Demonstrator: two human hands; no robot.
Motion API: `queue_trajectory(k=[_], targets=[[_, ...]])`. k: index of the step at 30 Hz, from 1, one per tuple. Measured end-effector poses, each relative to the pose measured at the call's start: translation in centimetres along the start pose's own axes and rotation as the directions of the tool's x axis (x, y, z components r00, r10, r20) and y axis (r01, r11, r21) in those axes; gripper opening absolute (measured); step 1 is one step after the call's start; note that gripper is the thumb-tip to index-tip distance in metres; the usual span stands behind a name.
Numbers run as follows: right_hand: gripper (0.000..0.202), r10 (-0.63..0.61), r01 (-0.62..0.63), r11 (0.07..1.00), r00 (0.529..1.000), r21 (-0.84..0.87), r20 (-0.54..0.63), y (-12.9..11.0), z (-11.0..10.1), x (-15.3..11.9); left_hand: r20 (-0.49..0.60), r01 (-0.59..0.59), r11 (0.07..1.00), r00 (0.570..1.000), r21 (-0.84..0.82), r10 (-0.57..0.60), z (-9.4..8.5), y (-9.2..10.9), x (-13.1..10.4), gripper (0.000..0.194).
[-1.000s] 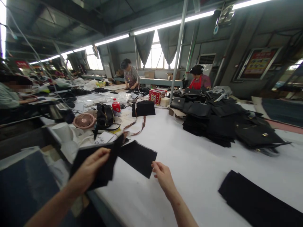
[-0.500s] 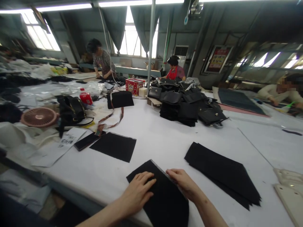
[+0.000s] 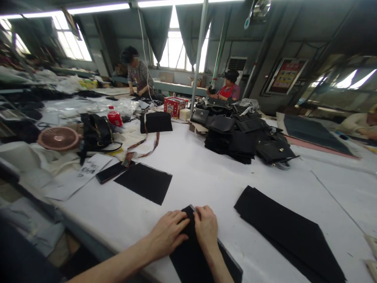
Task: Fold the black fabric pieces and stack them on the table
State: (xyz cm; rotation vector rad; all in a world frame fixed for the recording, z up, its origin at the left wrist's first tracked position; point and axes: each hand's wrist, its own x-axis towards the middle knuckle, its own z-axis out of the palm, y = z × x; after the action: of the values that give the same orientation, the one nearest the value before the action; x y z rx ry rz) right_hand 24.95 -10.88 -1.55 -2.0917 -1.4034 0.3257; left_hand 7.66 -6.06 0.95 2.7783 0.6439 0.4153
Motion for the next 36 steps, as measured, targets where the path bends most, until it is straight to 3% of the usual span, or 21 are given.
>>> queue_trajectory(k=[4,8,15,18,22,29,36], targets=[[0.021,-0.089,0.092,0.996,0.986,0.015,-0.139,1.0,1.2,-0.4,0.045,-0.043,0.995,0.998,0.088,0.039,-0.5,-0.2,1.3,0.02],[0.02,-0.2,0.198,0.98,0.958,-0.033,-0.205,1.5,1.9,-0.8,0.026,-0.073,0.991,0.997,0.115,0.07,-0.3,-0.5,2.1,0.018],[0.027,-0.436,0.371,0.889,0.865,-0.27,-0.247,1.8,2.7,-1.7,-0.049,0.018,0.997,0.999,0.071,-0.014,1.6,-1.2,2.1,0.01],[0.029,-0.502,0.42,0.845,0.837,-0.331,-0.218,1.7,2.8,-2.0,-0.09,0.065,0.997,0.994,0.034,-0.062,2.0,-1.2,1.7,0.023],[0.03,-0.538,0.444,0.813,0.82,-0.377,-0.195,1.3,2.9,-2.2,-0.12,0.056,0.998,0.991,0.029,-0.052,2.4,-1.3,1.6,0.04],[0.033,-0.584,0.473,0.781,0.785,-0.406,-0.208,1.5,3.2,-1.9,-0.118,0.074,0.997,0.99,0.003,-0.073,2.5,-1.7,1.9,0.039],[0.034,-0.588,0.478,0.775,0.786,-0.413,-0.194,1.3,3.1,-1.7,-0.106,0.094,0.995,0.989,-0.042,-0.098,2.6,-1.8,1.9,0.036]])
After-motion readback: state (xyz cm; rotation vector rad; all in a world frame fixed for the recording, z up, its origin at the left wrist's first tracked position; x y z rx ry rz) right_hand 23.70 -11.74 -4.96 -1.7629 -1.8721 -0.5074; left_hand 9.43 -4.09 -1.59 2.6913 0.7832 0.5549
